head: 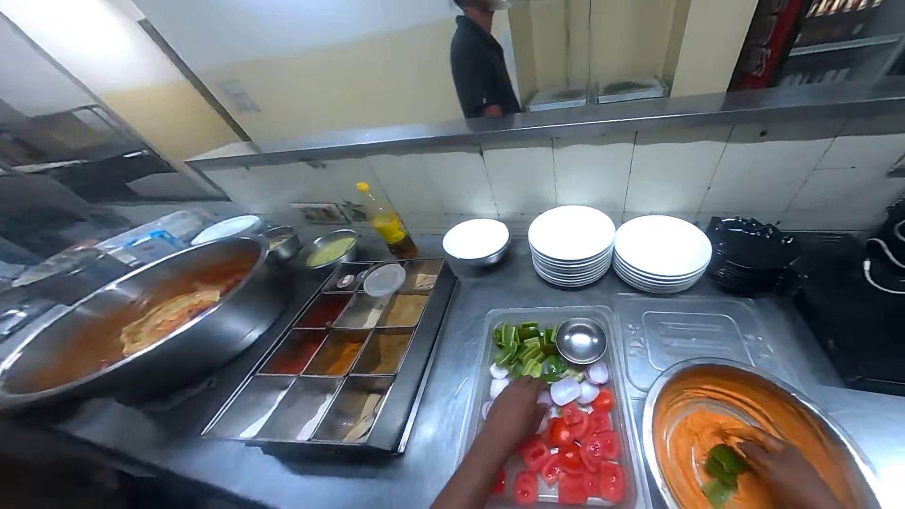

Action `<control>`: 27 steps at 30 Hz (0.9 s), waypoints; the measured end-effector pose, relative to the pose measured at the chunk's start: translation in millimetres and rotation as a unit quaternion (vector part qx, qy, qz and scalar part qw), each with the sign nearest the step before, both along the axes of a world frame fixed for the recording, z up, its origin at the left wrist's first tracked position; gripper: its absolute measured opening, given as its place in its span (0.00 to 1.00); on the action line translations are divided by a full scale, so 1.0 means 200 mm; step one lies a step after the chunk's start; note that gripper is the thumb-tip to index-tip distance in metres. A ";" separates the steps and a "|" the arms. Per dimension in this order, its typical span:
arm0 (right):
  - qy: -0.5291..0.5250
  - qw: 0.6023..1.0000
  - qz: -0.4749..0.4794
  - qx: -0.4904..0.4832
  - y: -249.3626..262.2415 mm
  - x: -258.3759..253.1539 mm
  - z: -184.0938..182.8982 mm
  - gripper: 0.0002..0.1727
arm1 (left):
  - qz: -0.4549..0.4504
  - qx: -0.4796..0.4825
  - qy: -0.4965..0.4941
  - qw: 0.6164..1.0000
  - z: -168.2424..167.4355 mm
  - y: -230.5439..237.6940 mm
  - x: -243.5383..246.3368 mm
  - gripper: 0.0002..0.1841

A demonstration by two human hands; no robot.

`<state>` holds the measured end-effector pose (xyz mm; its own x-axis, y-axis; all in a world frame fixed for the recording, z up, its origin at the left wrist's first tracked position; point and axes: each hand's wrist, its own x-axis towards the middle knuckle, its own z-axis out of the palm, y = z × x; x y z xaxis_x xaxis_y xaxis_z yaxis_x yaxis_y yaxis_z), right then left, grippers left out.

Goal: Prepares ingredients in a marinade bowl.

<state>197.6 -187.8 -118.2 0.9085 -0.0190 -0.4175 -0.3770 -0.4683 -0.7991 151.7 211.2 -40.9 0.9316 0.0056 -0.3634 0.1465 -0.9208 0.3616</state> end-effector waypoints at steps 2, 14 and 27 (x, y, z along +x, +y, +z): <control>0.000 1.000 -0.001 -0.001 -0.01 0.00 -0.01 0.16 | 0.000 0.003 -0.005 1.000 0.01 0.02 0.01 0.22; 0.008 1.000 -0.008 -0.005 0.00 0.01 -0.01 0.16 | 0.027 -0.010 -0.028 0.999 0.00 0.06 0.08 0.18; 0.008 1.000 0.001 -0.010 0.01 0.01 0.00 0.16 | -0.039 -0.038 -0.022 0.998 0.00 0.04 0.03 0.20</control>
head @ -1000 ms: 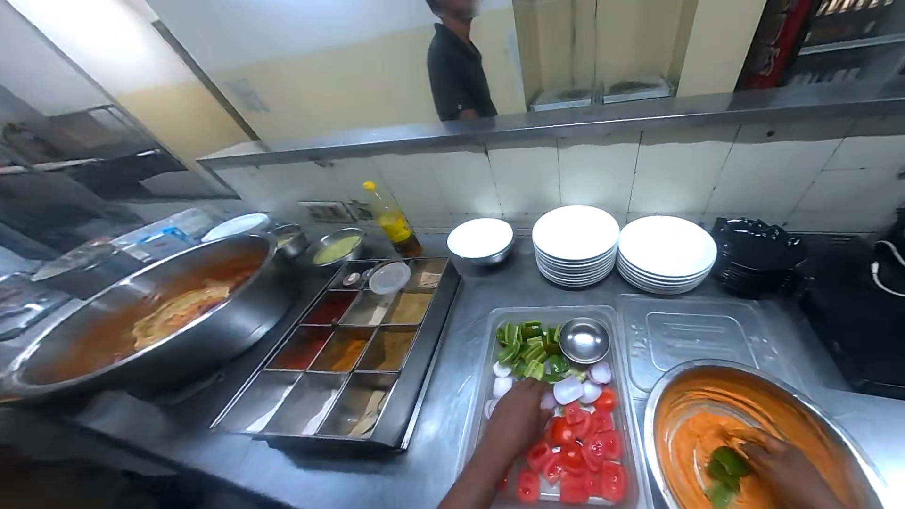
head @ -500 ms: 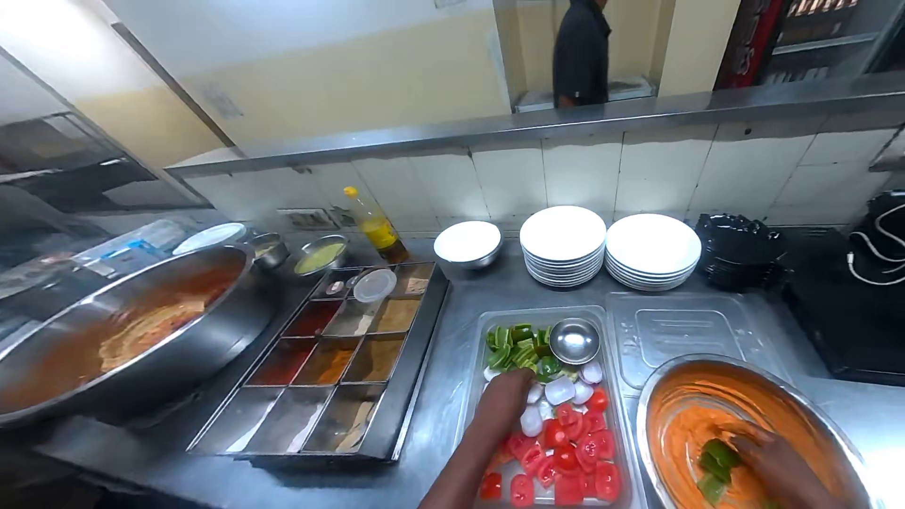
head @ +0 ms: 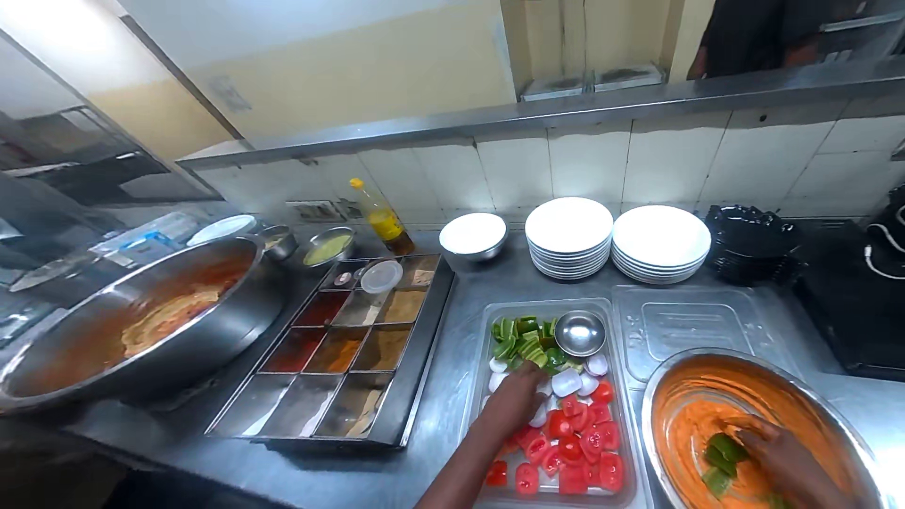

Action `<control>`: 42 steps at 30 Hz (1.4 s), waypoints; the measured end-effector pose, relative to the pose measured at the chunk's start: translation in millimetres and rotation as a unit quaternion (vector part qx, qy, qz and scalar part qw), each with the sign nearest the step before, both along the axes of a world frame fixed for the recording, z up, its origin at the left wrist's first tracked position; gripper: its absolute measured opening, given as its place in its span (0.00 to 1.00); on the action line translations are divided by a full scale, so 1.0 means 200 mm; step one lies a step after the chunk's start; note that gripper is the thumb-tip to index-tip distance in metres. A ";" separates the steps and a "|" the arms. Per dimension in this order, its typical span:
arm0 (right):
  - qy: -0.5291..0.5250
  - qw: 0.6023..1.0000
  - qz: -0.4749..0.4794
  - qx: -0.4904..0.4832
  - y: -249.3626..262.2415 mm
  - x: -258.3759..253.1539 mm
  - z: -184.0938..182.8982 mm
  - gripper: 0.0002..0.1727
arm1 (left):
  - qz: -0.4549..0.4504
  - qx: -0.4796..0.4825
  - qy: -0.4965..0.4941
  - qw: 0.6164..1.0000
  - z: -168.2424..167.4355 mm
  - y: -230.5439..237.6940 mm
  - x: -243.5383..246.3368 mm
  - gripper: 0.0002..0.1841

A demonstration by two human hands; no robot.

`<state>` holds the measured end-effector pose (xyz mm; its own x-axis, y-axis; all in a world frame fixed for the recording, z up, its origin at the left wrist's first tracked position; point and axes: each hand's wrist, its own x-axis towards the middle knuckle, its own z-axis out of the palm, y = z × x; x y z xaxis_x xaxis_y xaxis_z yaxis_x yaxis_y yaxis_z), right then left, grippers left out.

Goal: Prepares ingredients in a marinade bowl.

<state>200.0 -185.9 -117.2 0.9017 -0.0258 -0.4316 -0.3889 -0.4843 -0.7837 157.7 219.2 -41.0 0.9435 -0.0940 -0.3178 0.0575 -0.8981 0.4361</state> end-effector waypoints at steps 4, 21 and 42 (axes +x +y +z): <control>-0.001 1.000 0.002 0.004 0.00 0.00 0.00 0.15 | 0.004 0.004 0.008 1.000 0.00 0.00 0.02 0.22; 0.000 1.000 0.008 -0.009 0.00 0.01 -0.01 0.16 | -0.021 0.020 0.010 1.000 -0.02 0.02 0.00 0.24; -0.002 1.000 0.008 -0.001 0.00 0.00 0.00 0.16 | -0.005 0.061 0.034 0.998 -0.01 -0.03 0.02 0.23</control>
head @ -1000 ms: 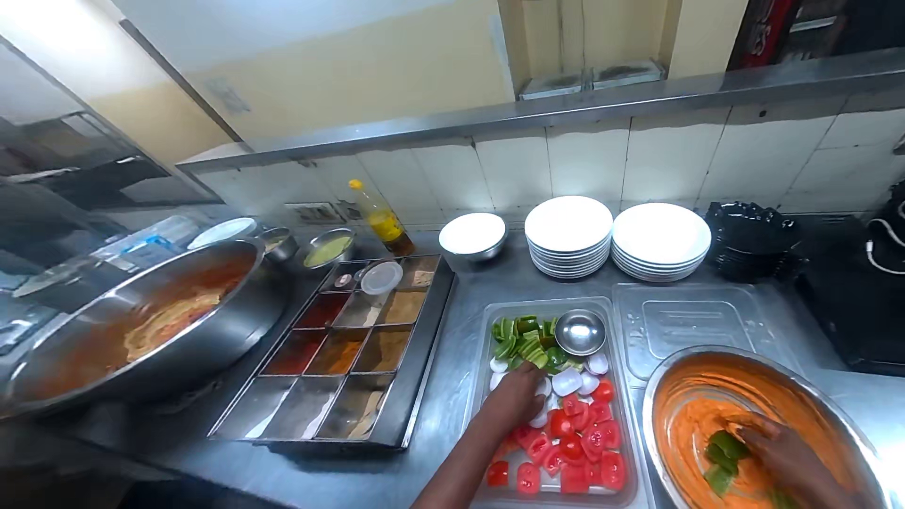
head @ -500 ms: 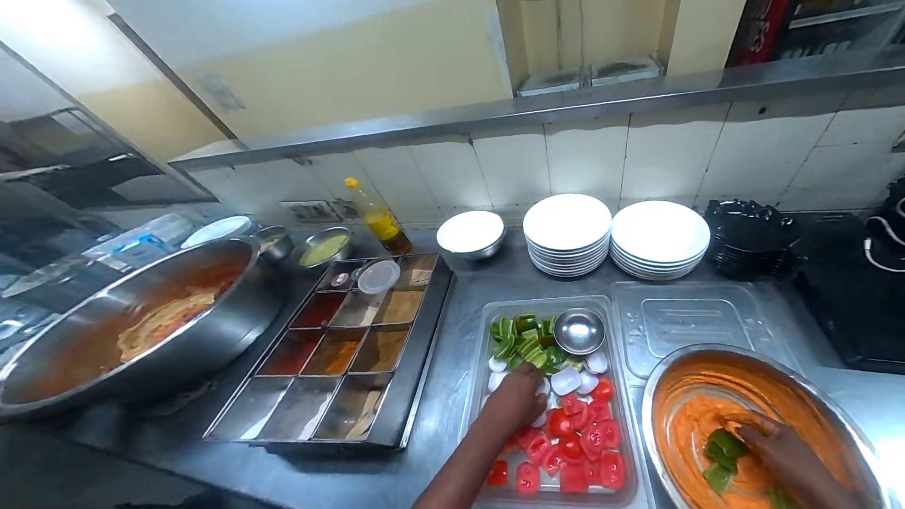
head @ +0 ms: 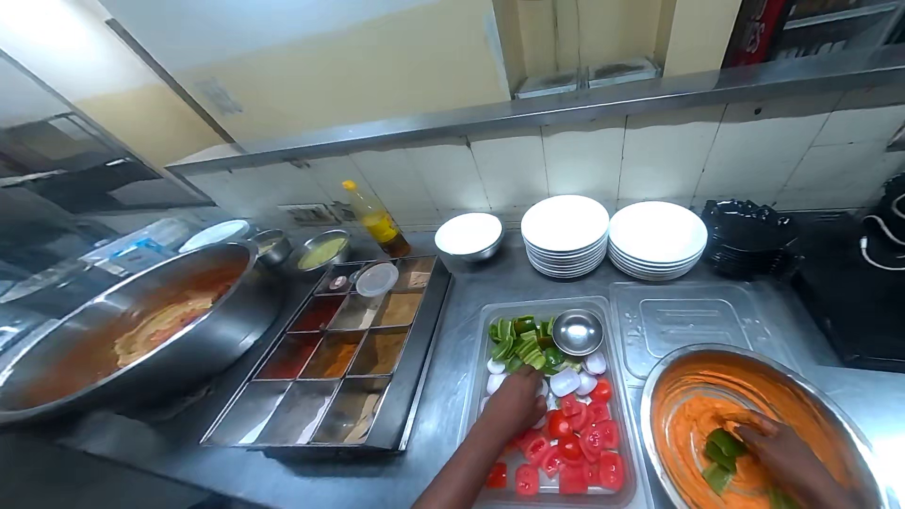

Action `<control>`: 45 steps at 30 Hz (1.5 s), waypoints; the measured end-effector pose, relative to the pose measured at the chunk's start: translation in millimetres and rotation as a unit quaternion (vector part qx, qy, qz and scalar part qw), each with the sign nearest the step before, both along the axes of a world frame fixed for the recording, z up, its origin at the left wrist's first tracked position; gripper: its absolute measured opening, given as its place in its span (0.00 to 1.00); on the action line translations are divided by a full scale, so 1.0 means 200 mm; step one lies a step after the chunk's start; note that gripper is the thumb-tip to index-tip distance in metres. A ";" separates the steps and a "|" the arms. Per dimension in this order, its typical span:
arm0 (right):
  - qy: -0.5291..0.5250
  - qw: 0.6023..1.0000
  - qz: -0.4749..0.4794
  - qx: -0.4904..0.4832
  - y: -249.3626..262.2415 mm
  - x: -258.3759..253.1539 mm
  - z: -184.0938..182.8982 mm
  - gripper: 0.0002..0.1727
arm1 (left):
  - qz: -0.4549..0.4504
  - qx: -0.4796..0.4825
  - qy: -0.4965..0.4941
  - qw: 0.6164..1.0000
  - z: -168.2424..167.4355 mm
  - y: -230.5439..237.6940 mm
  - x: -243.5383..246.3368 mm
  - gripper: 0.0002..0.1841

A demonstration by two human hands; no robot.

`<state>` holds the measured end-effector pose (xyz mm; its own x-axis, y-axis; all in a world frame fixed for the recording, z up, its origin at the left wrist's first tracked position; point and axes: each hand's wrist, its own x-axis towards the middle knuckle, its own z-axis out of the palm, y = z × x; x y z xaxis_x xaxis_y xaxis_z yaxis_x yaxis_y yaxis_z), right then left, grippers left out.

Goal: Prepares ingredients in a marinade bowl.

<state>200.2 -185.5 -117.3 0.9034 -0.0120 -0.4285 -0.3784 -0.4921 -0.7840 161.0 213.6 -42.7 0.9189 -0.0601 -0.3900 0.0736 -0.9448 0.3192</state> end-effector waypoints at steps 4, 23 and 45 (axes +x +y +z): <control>0.002 1.000 -0.001 -0.004 0.00 0.00 0.00 0.17 | 0.004 0.024 0.000 1.000 0.00 -0.03 0.00 0.24; -0.002 1.000 0.001 0.004 0.00 0.00 0.00 0.14 | 0.041 -0.005 -0.037 0.998 -0.02 -0.02 -0.02 0.23; 0.002 1.000 -0.002 0.001 0.01 0.00 0.01 0.14 | 0.070 -0.015 -0.048 0.996 -0.02 -0.02 -0.04 0.23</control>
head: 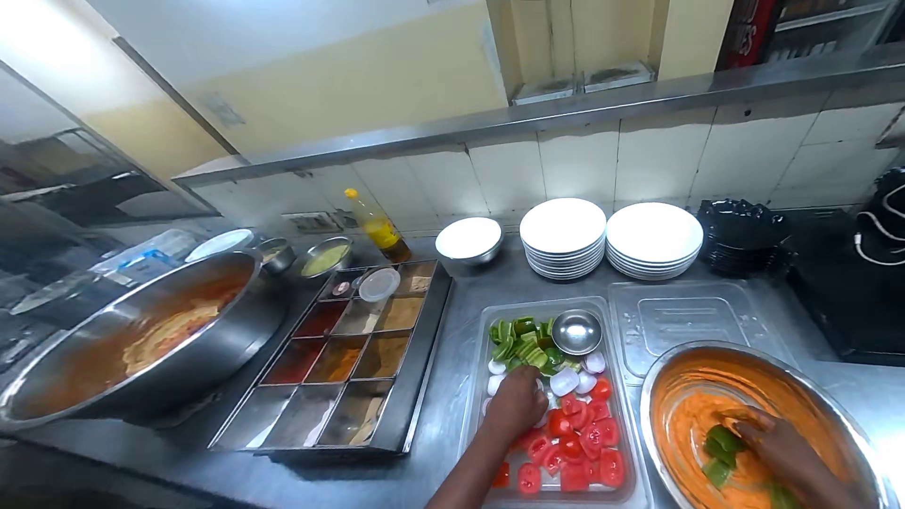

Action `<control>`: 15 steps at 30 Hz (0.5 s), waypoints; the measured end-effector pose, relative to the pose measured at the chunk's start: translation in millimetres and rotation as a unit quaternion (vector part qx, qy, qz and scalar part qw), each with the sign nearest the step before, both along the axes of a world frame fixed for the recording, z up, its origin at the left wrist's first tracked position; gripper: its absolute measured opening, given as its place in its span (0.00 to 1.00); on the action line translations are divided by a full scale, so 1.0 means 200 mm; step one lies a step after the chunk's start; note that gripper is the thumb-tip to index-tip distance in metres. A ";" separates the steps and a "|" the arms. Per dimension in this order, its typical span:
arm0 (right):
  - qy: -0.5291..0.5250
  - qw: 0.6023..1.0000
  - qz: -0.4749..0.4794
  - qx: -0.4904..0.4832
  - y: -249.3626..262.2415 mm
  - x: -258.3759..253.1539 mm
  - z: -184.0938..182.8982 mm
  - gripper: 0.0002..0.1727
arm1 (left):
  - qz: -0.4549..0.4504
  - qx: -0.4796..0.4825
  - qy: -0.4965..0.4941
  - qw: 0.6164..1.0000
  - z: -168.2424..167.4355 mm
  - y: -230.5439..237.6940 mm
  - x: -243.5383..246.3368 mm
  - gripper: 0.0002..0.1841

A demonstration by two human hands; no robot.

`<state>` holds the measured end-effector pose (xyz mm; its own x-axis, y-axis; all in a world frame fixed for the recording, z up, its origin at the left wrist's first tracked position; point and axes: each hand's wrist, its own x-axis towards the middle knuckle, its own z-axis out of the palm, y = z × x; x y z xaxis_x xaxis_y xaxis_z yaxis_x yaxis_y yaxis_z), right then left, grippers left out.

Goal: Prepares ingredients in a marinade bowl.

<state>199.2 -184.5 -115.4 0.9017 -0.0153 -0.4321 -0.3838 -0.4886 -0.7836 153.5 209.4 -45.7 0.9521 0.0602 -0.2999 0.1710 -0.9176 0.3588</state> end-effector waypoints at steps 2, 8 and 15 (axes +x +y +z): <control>0.001 1.000 0.000 -0.001 0.00 0.00 0.00 0.15 | 0.009 0.019 0.013 1.000 0.01 -0.03 0.00 0.24; 0.000 1.000 -0.003 -0.001 0.00 0.00 0.00 0.14 | -0.010 -0.023 -0.044 0.999 -0.03 0.04 -0.01 0.19; 0.001 1.000 0.013 -0.010 0.00 0.01 0.01 0.15 | 0.020 -0.207 -0.203 0.957 0.09 0.00 -0.07 0.24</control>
<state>200.3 -185.1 -113.2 0.9008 0.0000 -0.4342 -0.3725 -0.5140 -0.7727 138.6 209.1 -27.2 0.9945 0.0558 0.0886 -0.0273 -0.6783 0.7343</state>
